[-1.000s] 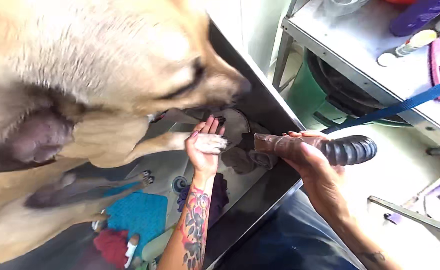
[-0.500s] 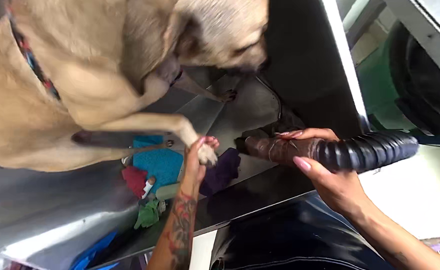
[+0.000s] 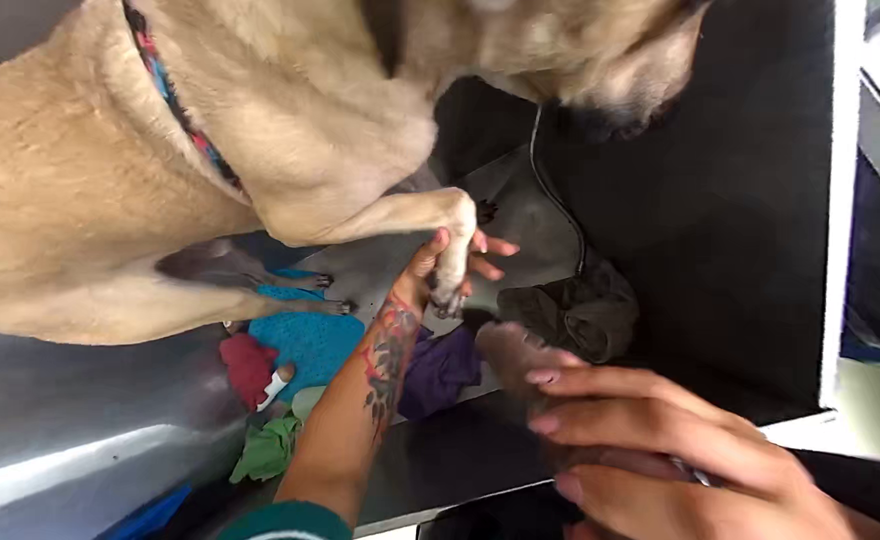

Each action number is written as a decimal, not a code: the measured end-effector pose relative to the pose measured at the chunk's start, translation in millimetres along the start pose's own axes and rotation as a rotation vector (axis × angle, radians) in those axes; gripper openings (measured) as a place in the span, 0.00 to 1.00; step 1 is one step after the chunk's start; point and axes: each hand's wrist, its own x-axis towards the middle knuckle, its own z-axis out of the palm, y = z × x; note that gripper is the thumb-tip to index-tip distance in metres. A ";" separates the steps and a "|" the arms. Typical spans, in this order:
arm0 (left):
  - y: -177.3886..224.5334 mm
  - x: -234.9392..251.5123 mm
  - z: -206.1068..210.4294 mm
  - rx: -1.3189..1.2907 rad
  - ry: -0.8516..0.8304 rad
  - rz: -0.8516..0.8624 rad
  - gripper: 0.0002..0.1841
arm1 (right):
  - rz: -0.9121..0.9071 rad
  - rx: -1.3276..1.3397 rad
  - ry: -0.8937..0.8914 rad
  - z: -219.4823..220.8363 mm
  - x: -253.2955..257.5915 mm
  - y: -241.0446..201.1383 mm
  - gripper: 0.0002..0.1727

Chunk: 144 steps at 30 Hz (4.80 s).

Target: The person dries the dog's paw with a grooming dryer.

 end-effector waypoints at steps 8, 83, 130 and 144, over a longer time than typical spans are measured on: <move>-18.3 -22.0 -8.2 -0.361 -0.167 0.025 0.24 | 0.129 -0.141 -0.231 44.7 44.8 -8.2 0.15; -59.2 -1.8 13.3 0.107 0.506 -0.026 0.13 | 0.559 -0.052 0.623 58.7 -38.3 8.0 0.18; -79.2 59.1 55.5 -0.300 0.131 0.283 0.27 | 1.146 0.728 1.723 -0.1 -83.3 -1.5 0.13; -68.7 68.7 76.0 -0.383 0.147 0.356 0.30 | 0.731 0.713 1.485 35.2 -121.2 -22.4 0.14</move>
